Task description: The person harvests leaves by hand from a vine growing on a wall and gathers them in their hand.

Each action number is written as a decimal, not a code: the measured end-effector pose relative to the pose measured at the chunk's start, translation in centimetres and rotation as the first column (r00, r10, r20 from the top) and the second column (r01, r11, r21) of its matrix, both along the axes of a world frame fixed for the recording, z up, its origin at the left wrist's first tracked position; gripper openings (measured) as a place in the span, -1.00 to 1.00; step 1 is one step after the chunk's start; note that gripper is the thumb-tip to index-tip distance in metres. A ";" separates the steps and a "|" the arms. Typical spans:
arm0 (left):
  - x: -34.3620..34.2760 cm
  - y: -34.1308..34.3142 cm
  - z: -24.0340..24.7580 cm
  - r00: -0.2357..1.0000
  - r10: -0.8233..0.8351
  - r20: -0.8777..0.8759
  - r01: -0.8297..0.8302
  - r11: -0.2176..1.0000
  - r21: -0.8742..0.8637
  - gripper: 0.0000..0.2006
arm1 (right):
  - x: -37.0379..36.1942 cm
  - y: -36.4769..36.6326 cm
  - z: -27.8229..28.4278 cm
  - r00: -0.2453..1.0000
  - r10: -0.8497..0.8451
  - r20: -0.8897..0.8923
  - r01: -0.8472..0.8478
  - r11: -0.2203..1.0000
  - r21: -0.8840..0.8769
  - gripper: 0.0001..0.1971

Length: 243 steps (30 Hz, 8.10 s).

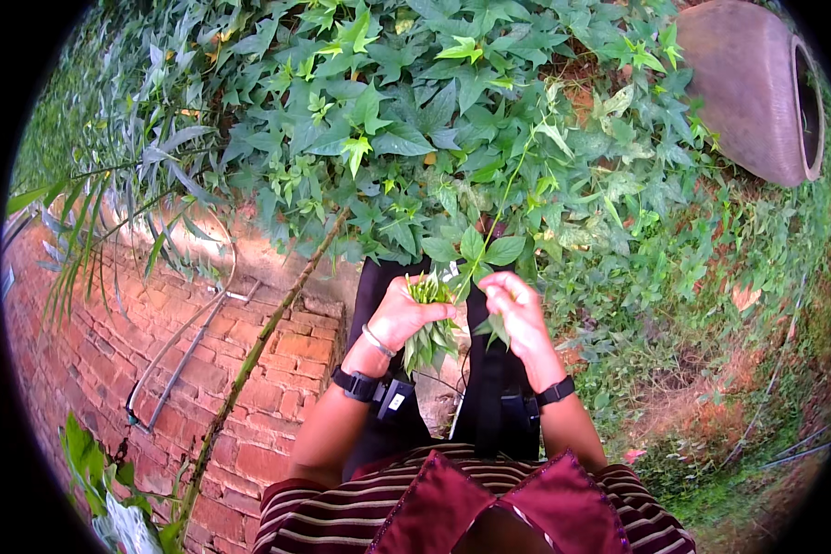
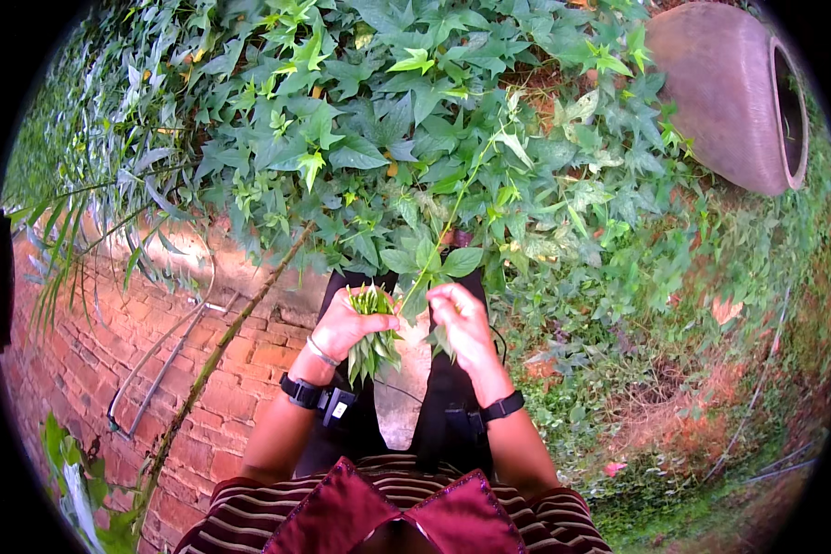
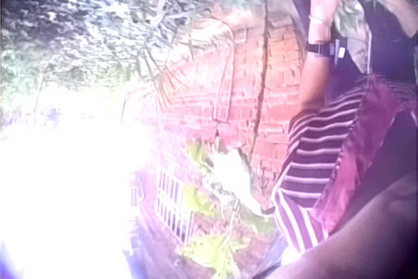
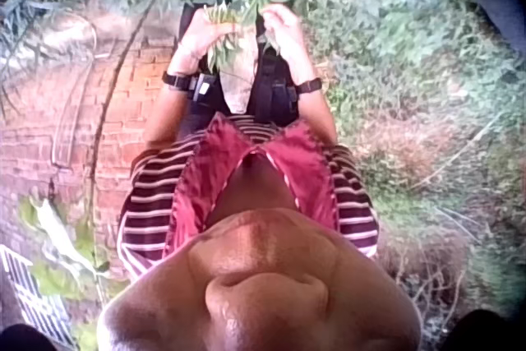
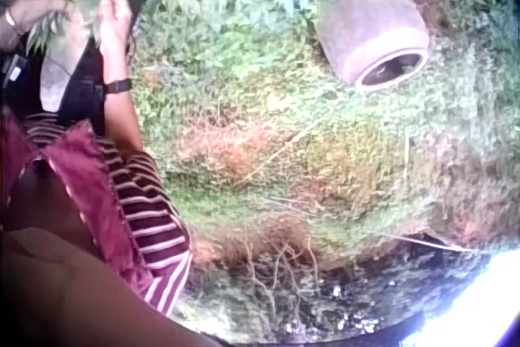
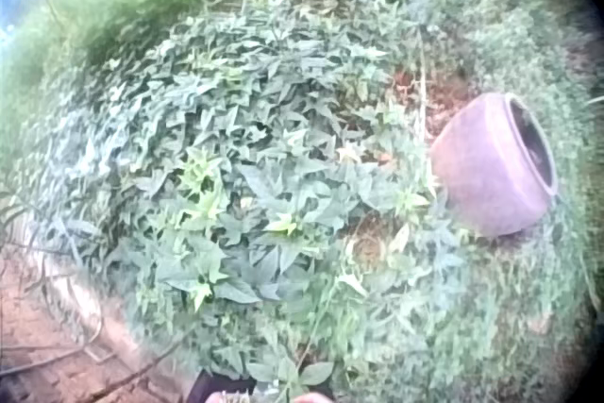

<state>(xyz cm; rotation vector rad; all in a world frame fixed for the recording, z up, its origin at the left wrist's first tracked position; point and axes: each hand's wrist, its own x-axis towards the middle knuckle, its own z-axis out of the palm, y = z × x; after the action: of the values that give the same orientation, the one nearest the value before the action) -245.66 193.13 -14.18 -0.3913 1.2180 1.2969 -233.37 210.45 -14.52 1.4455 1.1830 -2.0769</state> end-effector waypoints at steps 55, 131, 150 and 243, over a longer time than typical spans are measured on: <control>-0.4 -10.0 -1.5 0.959 0.282 -0.021 -0.275 0.914 -0.299 -0.81 | -29.7 -11.3 -24.8 0.948 -0.295 0.120 0.313 0.789 -0.530 -0.86; -1.0 -10.8 -1.8 0.935 0.355 -0.012 -0.344 0.896 -0.280 -0.76 | -36.3 -1.3 -28.7 0.840 -0.284 -0.463 0.222 0.957 -0.185 -0.79; -0.3 -12.9 -3.2 0.921 0.383 -0.067 -0.386 0.880 -0.277 -0.78 | -41.0 -3.1 -29.3 0.755 -0.521 -0.399 0.279 0.805 -0.523 -0.72; 9.1 10.2 10.2 0.933 0.357 0.043 -0.356 0.899 0.255 -0.44 | -3.6 20.1 -17.5 0.941 0.336 0.030 -0.220 0.546 0.808 -0.85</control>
<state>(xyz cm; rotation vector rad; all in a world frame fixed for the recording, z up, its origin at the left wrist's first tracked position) -236.53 203.32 -4.03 -0.4338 0.9888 1.7521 -237.02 230.55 -32.04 1.2826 2.4522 -1.4341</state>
